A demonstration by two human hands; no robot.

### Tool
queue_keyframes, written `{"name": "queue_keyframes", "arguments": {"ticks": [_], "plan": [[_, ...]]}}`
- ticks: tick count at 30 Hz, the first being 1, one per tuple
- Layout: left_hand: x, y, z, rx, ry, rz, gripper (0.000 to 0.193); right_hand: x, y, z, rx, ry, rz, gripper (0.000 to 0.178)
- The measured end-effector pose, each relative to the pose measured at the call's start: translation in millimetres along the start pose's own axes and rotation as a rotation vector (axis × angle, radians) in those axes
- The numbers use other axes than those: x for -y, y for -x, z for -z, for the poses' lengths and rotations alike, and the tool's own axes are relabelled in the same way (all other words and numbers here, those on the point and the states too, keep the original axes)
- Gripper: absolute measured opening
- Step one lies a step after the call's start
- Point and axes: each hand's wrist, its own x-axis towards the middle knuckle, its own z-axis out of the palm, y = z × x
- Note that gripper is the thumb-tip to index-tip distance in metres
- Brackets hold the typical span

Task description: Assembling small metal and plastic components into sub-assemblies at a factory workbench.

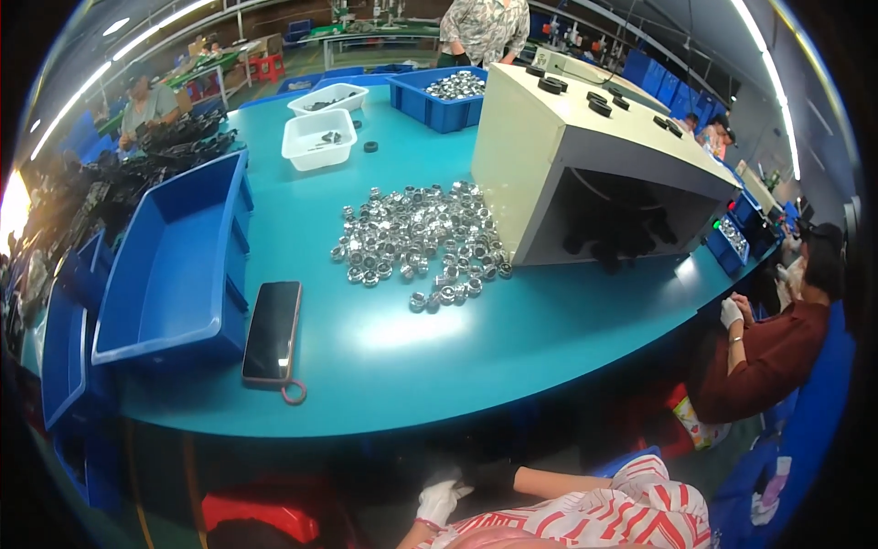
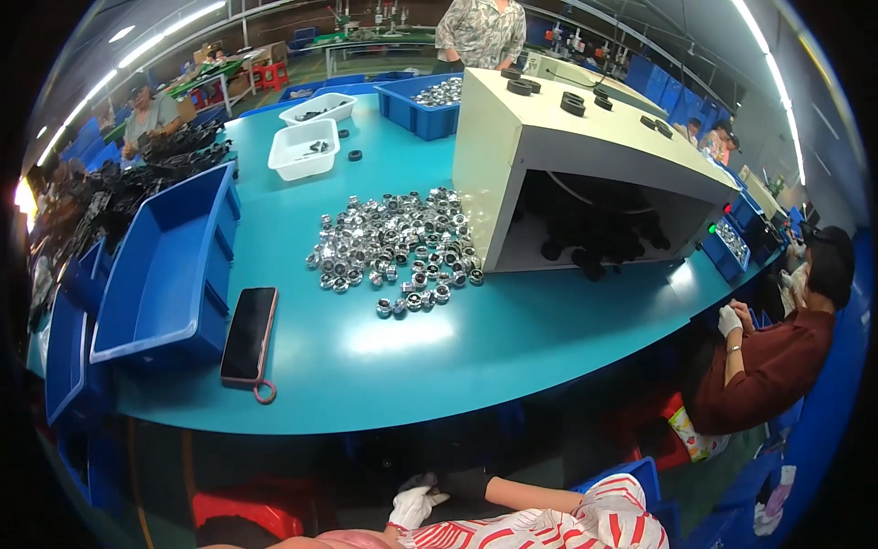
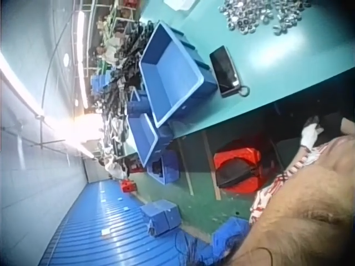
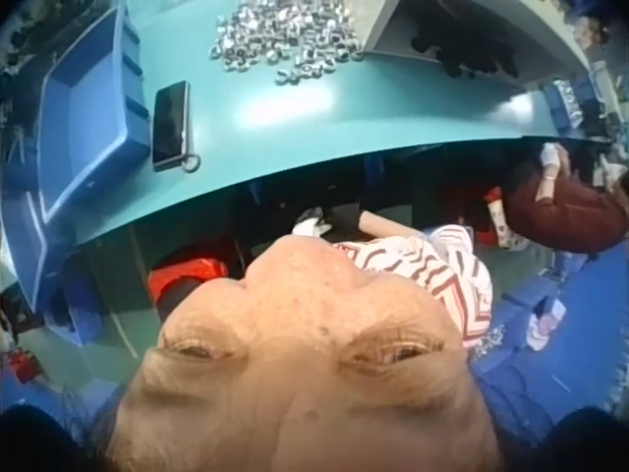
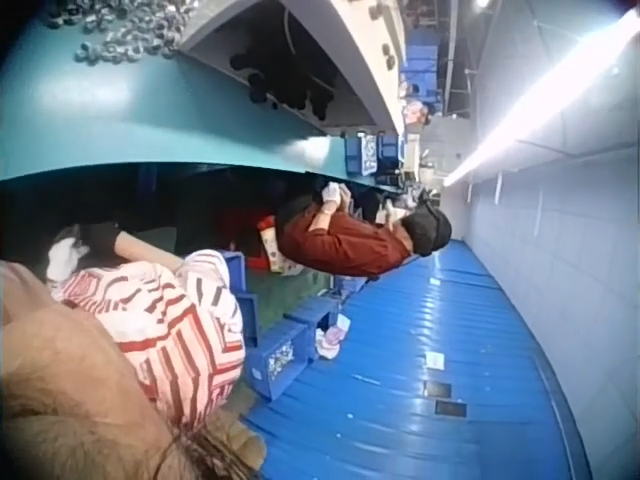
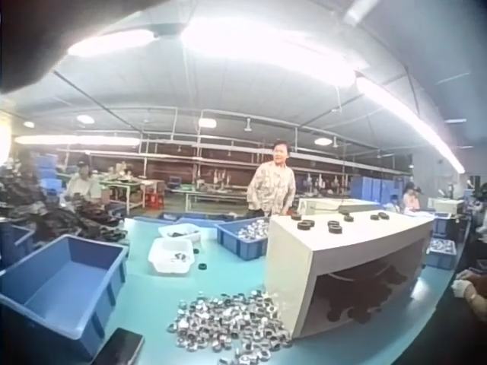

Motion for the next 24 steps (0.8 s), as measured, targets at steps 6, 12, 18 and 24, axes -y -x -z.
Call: {"name": "queue_keyframes", "arguments": {"ticks": [6, 12, 18, 24], "plan": [[-47, 0, 6, 0.035, 0.278, 0.269, 0.029, 16, -11, 9, 0.244, -0.820, -0.322, 0.026], [35, -2, 10, -0.109, -0.037, -0.036, 0.038, 28, -15, 15, 0.421, -0.474, -0.147, 0.029], [19, -8, 7, -0.078, 0.044, 0.016, 0.038, 23, -26, 9, 0.474, -0.242, -0.190, 0.036], [-7, -16, 8, -0.138, 0.292, 0.103, 0.044, -26, -29, -25, 0.282, -0.274, -0.111, 0.035]]}}
